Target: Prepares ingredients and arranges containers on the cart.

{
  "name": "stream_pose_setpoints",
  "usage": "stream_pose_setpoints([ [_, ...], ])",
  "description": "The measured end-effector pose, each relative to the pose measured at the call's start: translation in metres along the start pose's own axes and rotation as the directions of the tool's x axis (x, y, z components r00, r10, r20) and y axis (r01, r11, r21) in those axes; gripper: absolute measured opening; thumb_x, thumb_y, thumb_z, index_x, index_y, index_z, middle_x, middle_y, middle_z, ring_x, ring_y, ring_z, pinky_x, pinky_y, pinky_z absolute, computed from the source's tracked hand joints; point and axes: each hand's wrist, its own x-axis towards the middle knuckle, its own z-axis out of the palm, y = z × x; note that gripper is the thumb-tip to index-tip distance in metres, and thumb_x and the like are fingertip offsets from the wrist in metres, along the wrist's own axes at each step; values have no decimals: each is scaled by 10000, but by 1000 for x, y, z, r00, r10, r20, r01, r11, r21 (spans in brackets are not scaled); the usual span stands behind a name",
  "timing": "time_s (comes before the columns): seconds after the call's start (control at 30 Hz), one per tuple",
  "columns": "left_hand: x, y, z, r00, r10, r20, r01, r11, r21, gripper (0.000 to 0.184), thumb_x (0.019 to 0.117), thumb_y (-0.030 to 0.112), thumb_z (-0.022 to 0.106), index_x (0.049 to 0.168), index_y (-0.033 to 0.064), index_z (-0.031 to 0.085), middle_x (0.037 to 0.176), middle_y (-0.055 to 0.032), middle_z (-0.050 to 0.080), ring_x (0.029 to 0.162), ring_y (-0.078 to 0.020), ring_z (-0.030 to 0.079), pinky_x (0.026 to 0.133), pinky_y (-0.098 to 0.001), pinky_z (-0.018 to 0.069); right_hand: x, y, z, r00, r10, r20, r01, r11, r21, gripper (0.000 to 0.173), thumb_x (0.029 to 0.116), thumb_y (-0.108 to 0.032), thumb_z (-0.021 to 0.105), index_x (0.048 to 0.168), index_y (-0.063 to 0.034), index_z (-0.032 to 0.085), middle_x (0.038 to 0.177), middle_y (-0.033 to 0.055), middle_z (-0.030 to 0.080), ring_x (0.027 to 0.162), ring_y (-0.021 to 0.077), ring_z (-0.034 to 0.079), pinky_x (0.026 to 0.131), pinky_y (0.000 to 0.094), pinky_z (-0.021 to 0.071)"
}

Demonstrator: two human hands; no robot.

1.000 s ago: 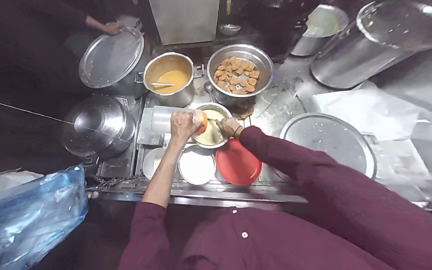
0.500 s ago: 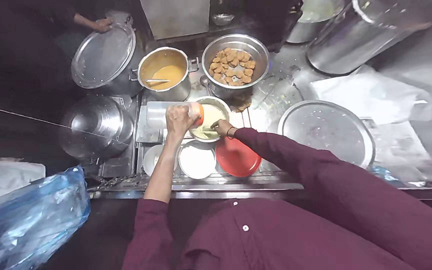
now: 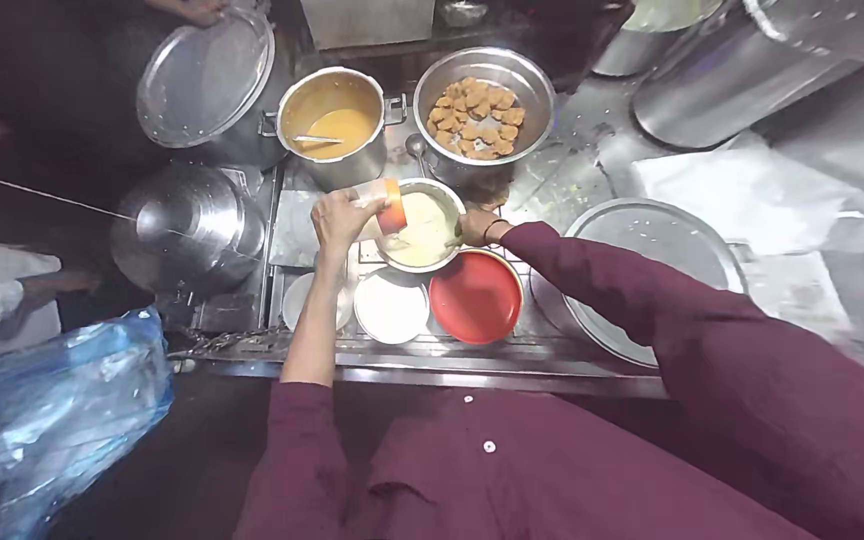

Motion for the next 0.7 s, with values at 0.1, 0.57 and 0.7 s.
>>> stream_pose_setpoints([
  [0.1, 10, -18, -3, 997, -73, -30, 65, 974, -218, 691, 716, 819, 695, 669, 135, 605, 638, -49, 565, 658, -259, 579, 640, -538, 461, 8, -16, 23, 999, -20, 29, 9, 947, 323, 251, 988, -204, 612, 1124, -51, 758, 1089, 222, 725, 1052, 403, 688, 922, 652, 516],
  [0.57, 20, -63, -26, 869, -380, -316, -149, 408, -900, 518, 847, 430, 825, 575, 148, 486, 548, 48, 461, 499, -73, 426, 519, -266, 387, 2, -30, -4, 985, -81, -155, 37, 963, -268, 224, 851, -128, 757, 1032, -3, 713, 996, 270, 700, 960, 496, 679, 757, 689, 531],
  [0.7, 25, -71, -27, 823, -425, -376, -232, 353, -906, 511, 876, 406, 803, 568, 148, 488, 526, 54, 451, 465, -63, 424, 472, -244, 377, -1, -15, -3, 999, -11, -45, 2, 980, -201, 189, 878, -235, 709, 994, -90, 745, 996, 219, 719, 980, 452, 689, 778, 697, 523],
])
